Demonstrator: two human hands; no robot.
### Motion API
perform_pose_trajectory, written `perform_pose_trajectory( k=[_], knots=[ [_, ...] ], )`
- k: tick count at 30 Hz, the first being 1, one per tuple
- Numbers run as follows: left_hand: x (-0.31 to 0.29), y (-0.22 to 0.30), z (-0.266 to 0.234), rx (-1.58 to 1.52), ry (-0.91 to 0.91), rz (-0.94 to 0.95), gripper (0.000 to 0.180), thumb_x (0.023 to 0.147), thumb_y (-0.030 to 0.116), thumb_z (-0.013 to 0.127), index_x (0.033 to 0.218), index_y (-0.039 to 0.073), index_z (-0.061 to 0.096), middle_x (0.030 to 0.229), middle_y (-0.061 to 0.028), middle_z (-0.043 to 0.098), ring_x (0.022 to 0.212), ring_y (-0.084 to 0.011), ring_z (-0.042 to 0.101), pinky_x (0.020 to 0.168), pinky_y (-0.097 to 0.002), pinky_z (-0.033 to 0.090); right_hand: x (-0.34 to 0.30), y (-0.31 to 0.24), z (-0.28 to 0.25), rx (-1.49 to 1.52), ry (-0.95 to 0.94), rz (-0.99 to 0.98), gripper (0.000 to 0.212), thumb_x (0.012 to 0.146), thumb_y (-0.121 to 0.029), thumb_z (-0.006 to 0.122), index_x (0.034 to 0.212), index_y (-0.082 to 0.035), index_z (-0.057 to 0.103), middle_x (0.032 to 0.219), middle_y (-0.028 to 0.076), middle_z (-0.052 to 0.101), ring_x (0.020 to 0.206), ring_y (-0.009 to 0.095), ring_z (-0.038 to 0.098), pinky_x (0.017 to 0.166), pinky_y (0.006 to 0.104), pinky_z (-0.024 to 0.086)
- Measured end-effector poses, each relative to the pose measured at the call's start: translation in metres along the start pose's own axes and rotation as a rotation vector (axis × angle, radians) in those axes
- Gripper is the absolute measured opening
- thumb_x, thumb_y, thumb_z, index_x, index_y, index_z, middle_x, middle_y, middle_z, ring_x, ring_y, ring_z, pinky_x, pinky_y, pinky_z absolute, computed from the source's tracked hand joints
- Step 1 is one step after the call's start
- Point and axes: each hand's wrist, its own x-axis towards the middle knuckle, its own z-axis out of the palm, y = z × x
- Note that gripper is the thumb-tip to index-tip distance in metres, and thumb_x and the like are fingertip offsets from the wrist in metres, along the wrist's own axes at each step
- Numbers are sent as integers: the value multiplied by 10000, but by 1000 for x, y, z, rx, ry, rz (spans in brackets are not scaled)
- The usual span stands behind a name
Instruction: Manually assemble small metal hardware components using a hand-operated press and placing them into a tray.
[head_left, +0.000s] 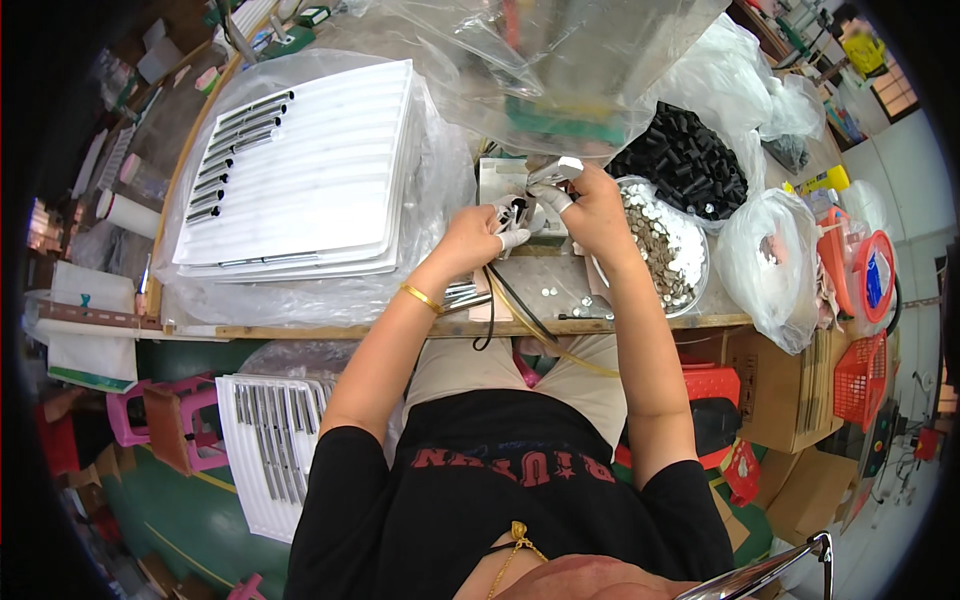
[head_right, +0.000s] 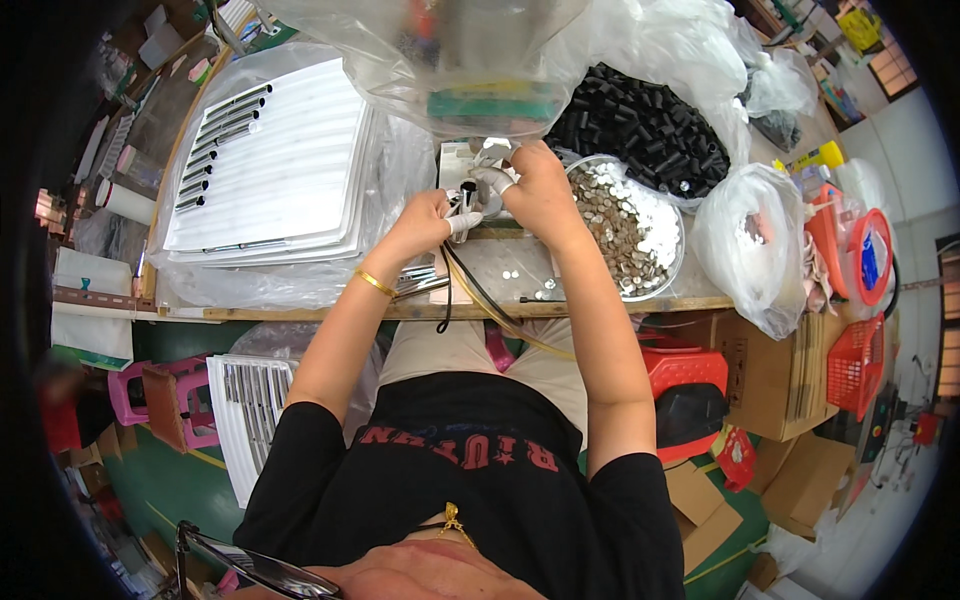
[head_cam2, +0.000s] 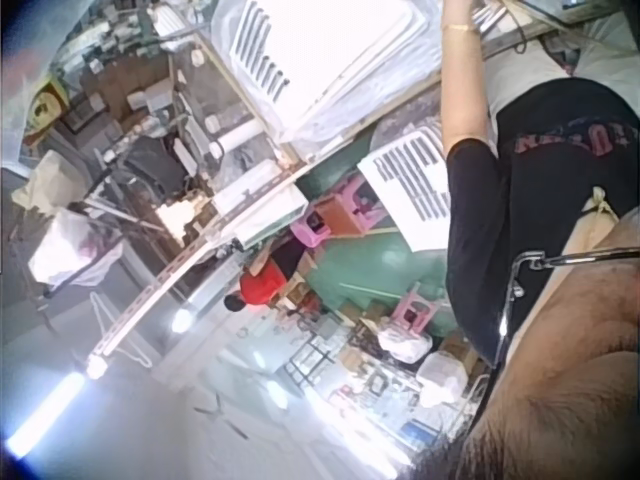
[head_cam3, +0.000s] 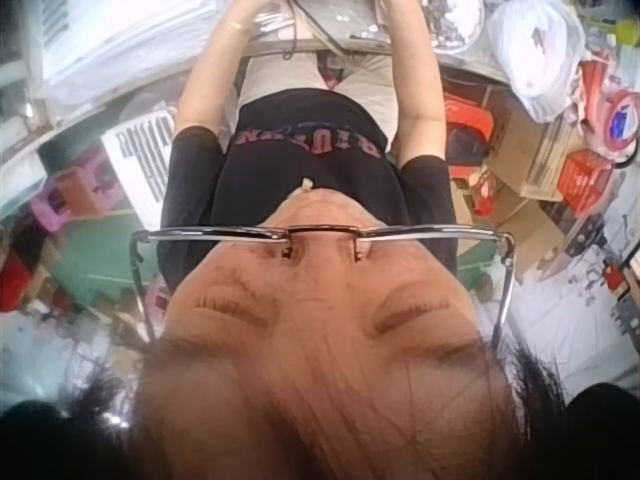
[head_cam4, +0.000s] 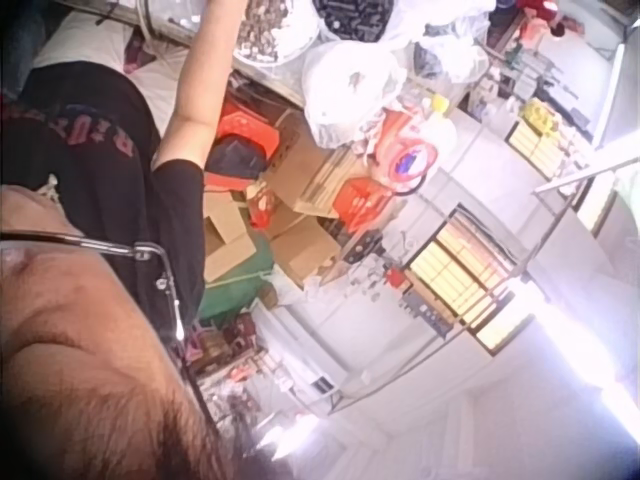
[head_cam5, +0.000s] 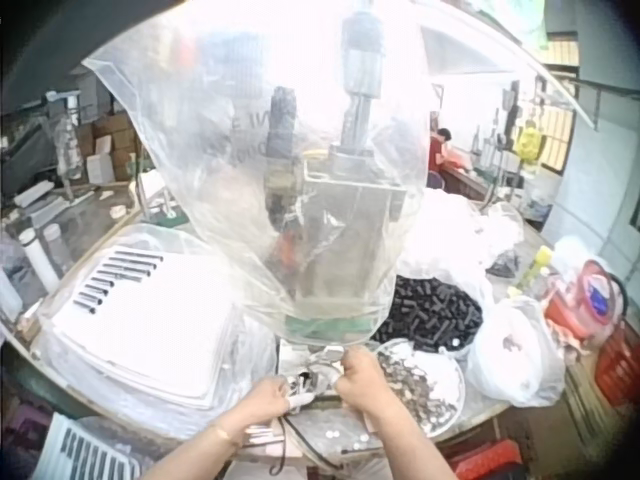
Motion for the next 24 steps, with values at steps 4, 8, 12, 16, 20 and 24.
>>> perform_pose_trajectory(
  k=[4,8,12,16,20,24],
  knots=[
    [-7,-13,9,-116,37,90,498,765,291,742,1122,-33,616,613,-40,518,550,-146,475,542,-318,420,-1,-26,-14,-15,-51,-48,250,756,-102,726,994,-43,677,869,67,642,726,170,594,658,286,471],
    [-15,-4,9,-161,18,34,539,764,293,740,1173,-29,598,610,-50,517,555,-152,476,552,-318,416,-8,-21,-19,62,-52,-74,272,757,-90,725,1019,-42,669,888,56,633,717,158,579,654,280,466],
    [-15,-3,9,11,33,61,486,764,284,737,1112,-30,606,639,-75,533,572,-178,491,568,-333,419,-5,-25,-20,-1,-109,27,303,752,-91,734,1044,-45,665,896,48,627,702,141,561,646,272,459],
    [-25,3,11,-42,95,117,351,763,286,737,860,-33,627,695,-109,580,593,-217,511,582,-354,423,-5,-33,-20,3,-172,33,249,733,-112,738,934,5,649,791,128,576,678,277,551,632,359,453],
    [-20,-12,18,-62,119,129,352,747,287,757,825,-25,615,667,-113,556,582,-230,495,587,-359,419,-15,-20,-10,-82,-174,39,251,741,-130,735,938,-7,643,772,119,560,663,279,539,619,363,441],
    [-26,-24,23,-159,432,327,318,765,205,779,981,22,635,659,58,459,564,-64,356,510,-251,322,-18,-14,6,-17,-12,49,264,745,-158,732,944,-12,638,767,127,561,705,296,545,639,377,442]
  ],
)
